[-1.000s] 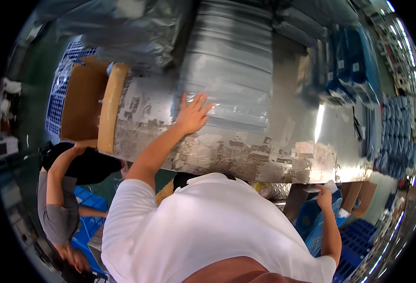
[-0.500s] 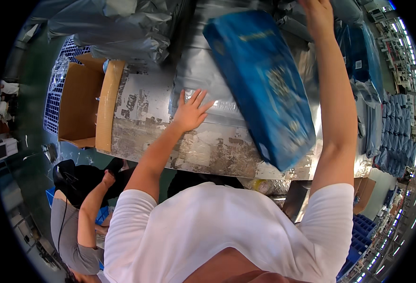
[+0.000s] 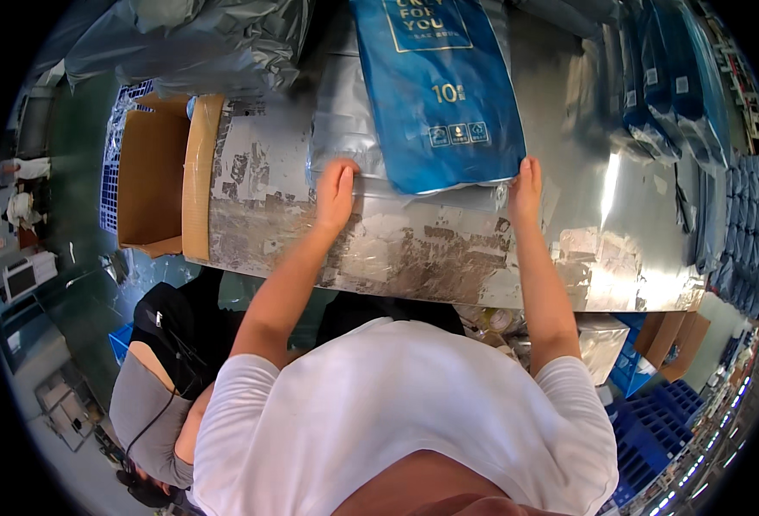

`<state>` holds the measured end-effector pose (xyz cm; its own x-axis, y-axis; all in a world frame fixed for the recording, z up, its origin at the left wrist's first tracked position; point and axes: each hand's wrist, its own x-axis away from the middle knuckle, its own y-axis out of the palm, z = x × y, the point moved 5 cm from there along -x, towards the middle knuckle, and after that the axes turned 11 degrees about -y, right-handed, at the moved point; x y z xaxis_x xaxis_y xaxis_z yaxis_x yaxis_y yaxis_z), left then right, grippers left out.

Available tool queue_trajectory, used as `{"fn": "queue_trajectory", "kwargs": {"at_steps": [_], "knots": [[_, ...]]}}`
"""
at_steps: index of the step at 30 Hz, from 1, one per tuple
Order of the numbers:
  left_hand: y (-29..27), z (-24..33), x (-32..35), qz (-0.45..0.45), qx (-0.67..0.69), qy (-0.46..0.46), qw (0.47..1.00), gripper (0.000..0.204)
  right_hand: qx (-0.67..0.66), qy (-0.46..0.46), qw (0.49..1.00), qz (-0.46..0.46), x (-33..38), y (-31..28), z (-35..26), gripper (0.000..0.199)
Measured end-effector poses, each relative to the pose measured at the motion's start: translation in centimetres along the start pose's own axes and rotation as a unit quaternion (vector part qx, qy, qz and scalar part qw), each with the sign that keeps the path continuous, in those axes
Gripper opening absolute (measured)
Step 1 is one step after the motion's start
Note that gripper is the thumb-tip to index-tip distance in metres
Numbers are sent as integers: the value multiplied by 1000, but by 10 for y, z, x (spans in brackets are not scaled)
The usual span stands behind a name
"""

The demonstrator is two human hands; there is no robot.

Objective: The person repeatedly picks up gray poly mailers, inserts blue product packages into them, and seals the mailers on a metal workbench. The person stacks the sealed packages on the table.

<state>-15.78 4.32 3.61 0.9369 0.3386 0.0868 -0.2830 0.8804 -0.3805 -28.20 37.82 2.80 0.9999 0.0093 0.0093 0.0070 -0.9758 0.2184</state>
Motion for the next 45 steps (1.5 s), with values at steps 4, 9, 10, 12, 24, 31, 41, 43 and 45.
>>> {"fn": "queue_trajectory", "kwargs": {"at_steps": [4, 9, 10, 12, 24, 31, 41, 43, 45], "knots": [[28, 17, 49, -41, 98, 32, 994, 17, 66, -52, 996, -34, 43, 15, -1, 22], [33, 29, 51, -50, 60, -35, 996, 14, 146, 16, 982, -120, 56, 20, -16, 15], [25, 36, 55, -37, 122, -63, 990, 13, 140, -4, 984, -113, 62, 27, -28, 14], [-2, 52, 60, -16, 172, -132, 976, 12, 126, -42, 986, -104, 72, 51, -69, 13], [-63, 25, 111, -162, 101, -192, 963, 20, 131, -7, 981, -140, 177, 79, -38, 22], [-85, -37, 221, -228, 71, -179, 954, 15, 20, 259, 926, -272, 301, 51, -7, 27], [-147, 141, 164, -114, 294, 25, 949, 17, 15, -76, 970, -230, 253, 126, -188, 19], [-150, 157, 156, -117, 318, 16, 941, 17, 11, -99, 973, -207, 249, 131, -199, 19], [-154, 164, 150, -111, 318, 14, 941, 17, -1, -85, 980, -181, 247, 136, -204, 19]]}}
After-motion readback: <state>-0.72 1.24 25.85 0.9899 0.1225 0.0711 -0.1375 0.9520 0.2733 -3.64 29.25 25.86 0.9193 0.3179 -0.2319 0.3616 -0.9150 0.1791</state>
